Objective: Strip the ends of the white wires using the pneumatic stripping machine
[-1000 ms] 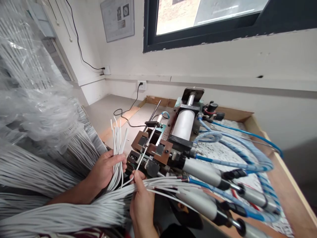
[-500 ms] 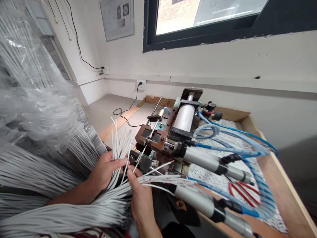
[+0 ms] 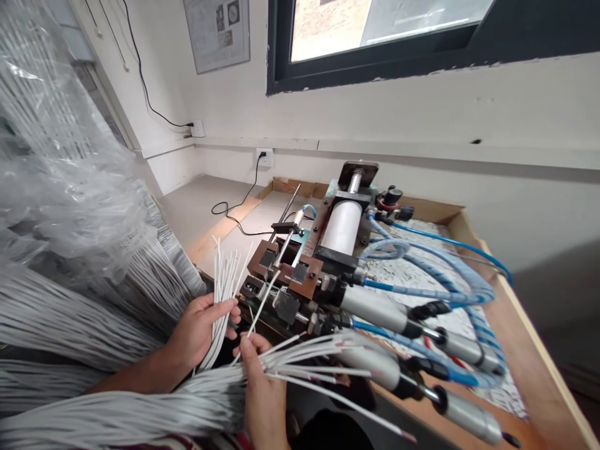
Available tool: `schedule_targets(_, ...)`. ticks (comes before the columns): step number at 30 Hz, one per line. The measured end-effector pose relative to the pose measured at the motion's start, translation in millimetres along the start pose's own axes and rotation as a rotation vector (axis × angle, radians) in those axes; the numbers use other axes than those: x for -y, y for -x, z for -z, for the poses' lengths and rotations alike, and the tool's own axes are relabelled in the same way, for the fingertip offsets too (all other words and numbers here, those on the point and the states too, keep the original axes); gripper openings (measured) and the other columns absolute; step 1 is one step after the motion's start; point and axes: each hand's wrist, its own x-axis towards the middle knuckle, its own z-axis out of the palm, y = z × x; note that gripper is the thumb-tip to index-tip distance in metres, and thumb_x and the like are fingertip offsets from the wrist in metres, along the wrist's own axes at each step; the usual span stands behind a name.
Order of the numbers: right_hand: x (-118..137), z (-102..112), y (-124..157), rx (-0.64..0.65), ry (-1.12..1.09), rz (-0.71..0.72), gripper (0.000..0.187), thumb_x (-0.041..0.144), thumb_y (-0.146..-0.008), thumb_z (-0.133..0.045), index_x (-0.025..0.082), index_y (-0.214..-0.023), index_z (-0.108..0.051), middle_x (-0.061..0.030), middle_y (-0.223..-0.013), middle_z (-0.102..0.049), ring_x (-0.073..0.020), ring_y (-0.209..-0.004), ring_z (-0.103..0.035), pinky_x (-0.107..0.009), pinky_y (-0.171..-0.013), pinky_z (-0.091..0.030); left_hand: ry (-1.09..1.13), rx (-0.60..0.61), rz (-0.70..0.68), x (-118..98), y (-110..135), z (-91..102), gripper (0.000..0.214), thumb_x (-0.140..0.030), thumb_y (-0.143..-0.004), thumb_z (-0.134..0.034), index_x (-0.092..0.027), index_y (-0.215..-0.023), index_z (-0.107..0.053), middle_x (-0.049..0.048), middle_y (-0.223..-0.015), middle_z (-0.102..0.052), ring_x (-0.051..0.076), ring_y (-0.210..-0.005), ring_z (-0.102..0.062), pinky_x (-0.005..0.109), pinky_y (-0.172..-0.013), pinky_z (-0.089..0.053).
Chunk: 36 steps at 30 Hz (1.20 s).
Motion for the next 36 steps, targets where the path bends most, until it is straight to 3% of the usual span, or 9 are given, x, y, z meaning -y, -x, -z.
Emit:
schedule_targets(10, 11, -6, -5, -0.024, -0.107, -0.023, 0.028, 0.040, -0.058, -0.073, 0.016, -0.058, -0.060, 0.0025, -0.051, -0.050, -0.0112, -0.052, -0.039, -0.024, -0.052, -0.030, 0.022, 0.029, -0.012, -1, 2, -2.6, 0.020, -0.026, -0.064, -0.068, -0.010, -0.073, -0.063, 0.0007, -0.060, -0.056, 0.010, -0.053, -0.053, 0.020, -0.042, -0.045)
schedule_targets(19, 8, 1, -4, 0.010, -0.042, 0.032, 0.032, 0.047, -0.059, -0.071, 0.017, -0.055, -0.060, -0.0001, -0.057, -0.053, -0.0148, -0.063, -0.044, -0.025, -0.063, -0.033, 0.063, 0.101, -0.033, -1, 1, -2.0, 0.016, -0.024, -0.064, -0.068, -0.013, -0.072, -0.060, -0.0061, -0.045, -0.044, 0.005, -0.039, -0.038, 0.017, -0.036, -0.031)
schedule_targets(25, 9, -1, -8, -0.007, -0.121, -0.054, 0.032, 0.045, -0.053, -0.074, 0.016, -0.065, -0.064, 0.0016, -0.055, -0.050, -0.0119, -0.054, -0.040, -0.024, -0.053, -0.032, 0.093, 0.092, 0.008, 0, 0, -0.4, 0.019, -0.027, -0.064, -0.068, -0.014, -0.072, -0.057, -0.0065, -0.042, -0.044, 0.005, -0.037, -0.037, 0.017, -0.035, -0.027)
schedule_targets(33, 6, -1, -12, 0.004, -0.284, -0.084, 0.027, 0.038, -0.061, -0.070, 0.018, -0.054, -0.053, 0.0033, -0.052, -0.043, -0.0098, -0.049, -0.037, -0.023, -0.047, -0.034, 0.100, 0.113, 0.013, -2, -1, -4.4, 0.018, -0.026, -0.063, -0.068, -0.014, -0.070, -0.057, -0.0066, -0.041, -0.043, 0.005, -0.037, -0.036, 0.018, -0.035, -0.028)
schedule_targets(36, 7, -4, -12, -0.060, -0.356, -0.121, 0.026, 0.035, -0.058, -0.072, 0.017, -0.053, -0.053, 0.0036, -0.052, -0.043, -0.0087, -0.049, -0.038, -0.021, -0.046, -0.035, 0.093, 0.110, 0.006, -3, -1, -5.7, 0.017, -0.026, -0.063, -0.068, -0.014, -0.070, -0.057, -0.0064, -0.041, -0.043, 0.005, -0.037, -0.036, 0.018, -0.035, -0.028)
